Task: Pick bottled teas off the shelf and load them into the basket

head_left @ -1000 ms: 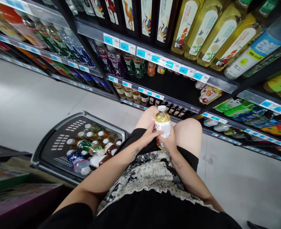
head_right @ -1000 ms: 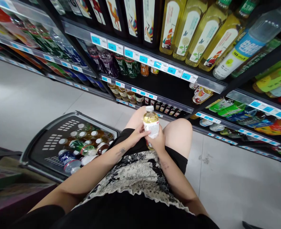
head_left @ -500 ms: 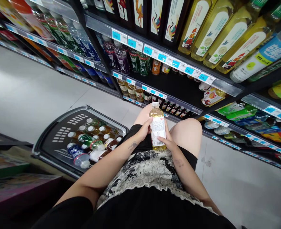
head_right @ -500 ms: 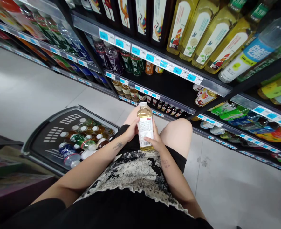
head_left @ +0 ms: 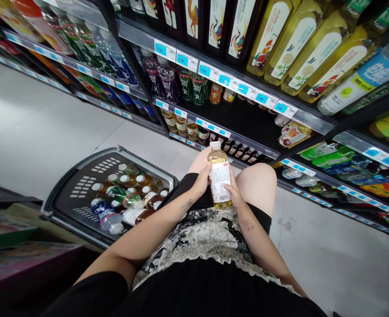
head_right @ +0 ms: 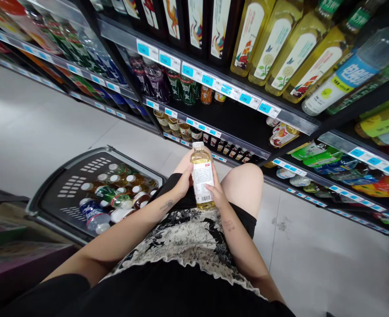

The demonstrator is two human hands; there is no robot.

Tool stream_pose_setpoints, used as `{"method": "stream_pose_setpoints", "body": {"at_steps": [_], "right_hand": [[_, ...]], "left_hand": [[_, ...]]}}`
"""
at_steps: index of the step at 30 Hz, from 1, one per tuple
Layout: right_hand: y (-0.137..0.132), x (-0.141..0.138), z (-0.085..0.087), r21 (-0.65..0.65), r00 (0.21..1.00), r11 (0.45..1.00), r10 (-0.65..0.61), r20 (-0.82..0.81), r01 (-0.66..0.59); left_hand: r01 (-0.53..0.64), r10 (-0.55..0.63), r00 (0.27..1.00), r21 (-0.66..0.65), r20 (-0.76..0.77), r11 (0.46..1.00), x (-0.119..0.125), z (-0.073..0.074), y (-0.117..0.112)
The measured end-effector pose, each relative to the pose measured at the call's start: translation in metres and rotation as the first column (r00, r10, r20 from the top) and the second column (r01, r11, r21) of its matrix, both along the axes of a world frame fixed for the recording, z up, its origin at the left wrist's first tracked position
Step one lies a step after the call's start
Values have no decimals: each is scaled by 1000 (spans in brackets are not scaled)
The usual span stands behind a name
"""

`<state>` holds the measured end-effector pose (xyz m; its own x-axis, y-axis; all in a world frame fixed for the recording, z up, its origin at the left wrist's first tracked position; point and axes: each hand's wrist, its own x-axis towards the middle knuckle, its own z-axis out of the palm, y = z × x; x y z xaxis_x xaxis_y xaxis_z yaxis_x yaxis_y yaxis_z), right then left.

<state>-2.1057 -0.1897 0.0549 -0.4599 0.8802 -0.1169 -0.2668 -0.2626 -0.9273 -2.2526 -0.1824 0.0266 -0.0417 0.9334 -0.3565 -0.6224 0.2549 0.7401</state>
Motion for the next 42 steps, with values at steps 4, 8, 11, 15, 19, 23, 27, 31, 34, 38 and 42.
{"method": "stream_pose_setpoints", "body": {"at_steps": [4,8,11,15,19,23,27,31,34,38,42], "right_hand": [[0,4,-4,2,1000,1000,-9,-17,9],[2,9,-13,-11,999,999,-42,-15,42],[4,11,-18,-21,998,999,-47,-52,46],[4,14,-20,-37,997,998,-56,-52,54],[4,16,-21,-63,997,996,-72,-23,70],[3,16,-22,-67,997,995,-70,-13,69],[3,15,-19,-26,998,998,-60,-16,59],[1,16,-15,36,1000,999,-24,3,24],[1,18,-14,46,1000,999,-7,15,7],[0,17,-15,53,999,999,-4,40,2],[1,17,-16,66,999,998,3,37,-5]], "left_hand": [[23,-23,1000,15,7,1000,4,0,2],[23,-23,1000,23,3,999,9,-1,4],[42,-42,999,-10,9,999,12,-2,6],[56,-56,998,-4,20,998,14,-3,9],[59,-59,998,32,5,998,15,-6,9],[43,-42,999,59,-8,997,16,-7,9],[35,-36,999,57,7,998,15,-6,8],[40,-39,999,47,-6,998,14,-6,8],[35,-35,999,32,-8,999,13,-7,7],[38,-38,999,33,-1,999,12,-10,7],[55,-55,998,1,-28,998,10,-15,8]]}}
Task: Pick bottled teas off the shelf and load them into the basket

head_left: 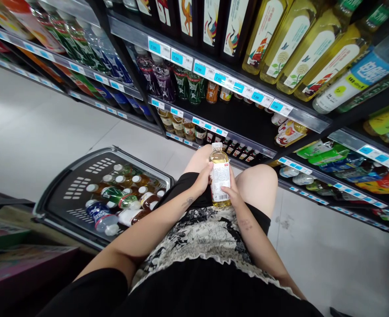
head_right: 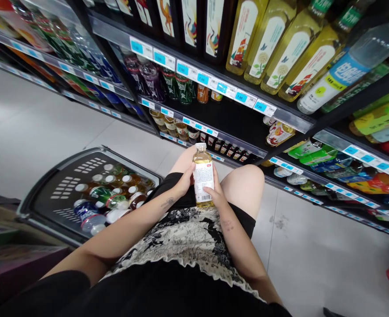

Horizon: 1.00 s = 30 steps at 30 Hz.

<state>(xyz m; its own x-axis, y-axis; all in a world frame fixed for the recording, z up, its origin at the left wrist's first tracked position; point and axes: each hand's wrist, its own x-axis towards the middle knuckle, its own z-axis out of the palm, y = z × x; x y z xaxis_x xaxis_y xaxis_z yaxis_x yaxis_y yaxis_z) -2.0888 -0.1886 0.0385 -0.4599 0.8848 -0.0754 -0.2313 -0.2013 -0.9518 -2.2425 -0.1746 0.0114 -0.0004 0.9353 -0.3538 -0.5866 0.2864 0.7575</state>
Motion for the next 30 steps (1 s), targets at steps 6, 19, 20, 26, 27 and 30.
{"method": "stream_pose_setpoints", "body": {"at_steps": [6,19,20,26,27,30], "right_hand": [[3,2,-13,5,999,1000,-28,20,28],[9,-6,-21,-88,989,989,-128,-68,122],[9,-6,-22,-98,988,987,-136,-69,129],[12,-5,-31,-116,982,978,-179,-51,173],[13,-4,-32,-110,983,979,-178,-52,172],[13,-4,-35,-108,984,980,-173,-54,166]], "left_hand": [[37,-17,985,118,-172,992,-1,4,-1],[67,-22,966,166,-256,984,1,2,0],[72,-29,967,164,-252,984,1,1,1],[88,-36,953,161,-302,983,0,-5,5],[89,-37,950,157,-309,984,0,-6,6],[92,-50,951,125,-305,988,-1,-7,6]]}}
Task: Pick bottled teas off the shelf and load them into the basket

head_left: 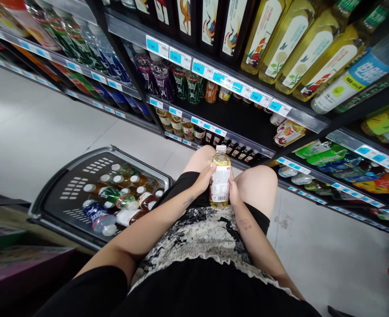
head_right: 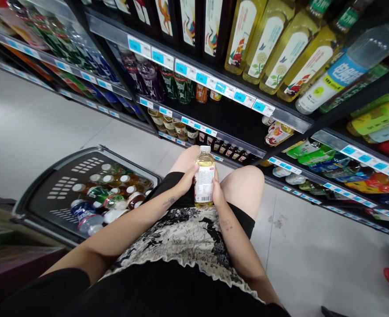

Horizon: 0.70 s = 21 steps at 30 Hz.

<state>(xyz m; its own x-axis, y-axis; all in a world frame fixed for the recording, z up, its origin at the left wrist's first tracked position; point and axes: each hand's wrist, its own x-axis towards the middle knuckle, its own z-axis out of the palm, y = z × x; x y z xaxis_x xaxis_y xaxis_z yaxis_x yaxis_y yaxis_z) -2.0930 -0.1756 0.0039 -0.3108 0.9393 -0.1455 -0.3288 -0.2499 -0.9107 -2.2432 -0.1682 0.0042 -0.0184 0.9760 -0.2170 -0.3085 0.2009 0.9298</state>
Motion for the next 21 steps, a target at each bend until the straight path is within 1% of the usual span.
{"method": "stream_pose_setpoints", "body": {"at_steps": [3,8,12,17,21], "right_hand": [[0,-1,2,-9,1000,1000,-9,7,9],[0,-3,7,20,1000,1000,-9,15,9],[0,-3,6,1,1000,1000,-12,1,12],[0,-3,6,-1,1000,1000,-6,-12,6],[0,-2,7,-2,1000,1000,-19,19,19]], "left_hand": [[4,-4,1000,-16,9,1000,0,0,0],[15,-15,1000,-29,11,999,-1,0,1],[4,-4,1000,1,4,1000,0,2,1],[1,-1,1000,-32,-3,999,1,4,0],[14,-14,1000,-32,-9,999,1,4,0]]}}
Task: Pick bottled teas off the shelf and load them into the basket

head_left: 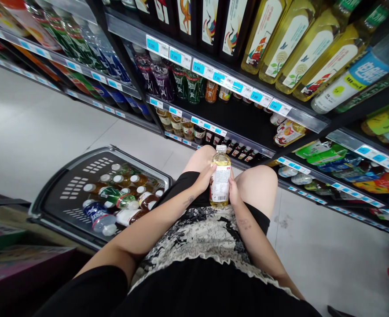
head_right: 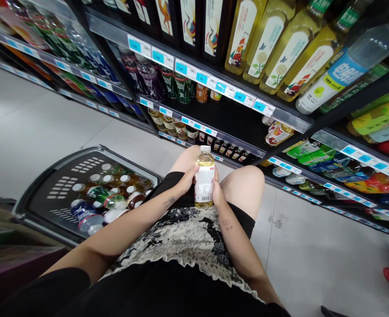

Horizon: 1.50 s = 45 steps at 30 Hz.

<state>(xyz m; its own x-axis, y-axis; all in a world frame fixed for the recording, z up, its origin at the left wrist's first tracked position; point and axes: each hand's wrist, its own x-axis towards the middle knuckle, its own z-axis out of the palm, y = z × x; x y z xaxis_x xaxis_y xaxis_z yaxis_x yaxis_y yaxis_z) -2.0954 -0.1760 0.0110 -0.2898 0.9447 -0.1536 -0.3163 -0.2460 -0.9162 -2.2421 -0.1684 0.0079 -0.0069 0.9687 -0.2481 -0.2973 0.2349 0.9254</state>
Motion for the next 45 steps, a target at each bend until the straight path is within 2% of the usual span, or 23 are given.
{"method": "stream_pose_setpoints", "body": {"at_steps": [11,17,22,26,33,38,45], "right_hand": [[0,0,0,-9,999,1000,1,50,0],[2,0,-7,-6,1000,1000,1,-5,-1],[1,-1,-4,-19,1000,1000,-9,-28,8],[0,-1,-2,0,1000,1000,16,-2,-16],[1,-1,-9,49,1000,999,8,13,-8],[-5,5,-2,65,994,993,93,63,-97],[-9,6,9,101,986,984,138,92,-148]], "left_hand": [[-35,35,999,18,5,999,1,-3,1],[-46,46,999,41,16,998,2,-6,2],[-54,53,998,47,22,997,3,-9,3],[-47,46,998,47,41,998,3,-10,4],[-40,38,999,67,32,997,4,-6,3],[-27,25,999,71,30,997,3,-5,3],[-44,43,999,40,29,998,3,-2,1]]}}
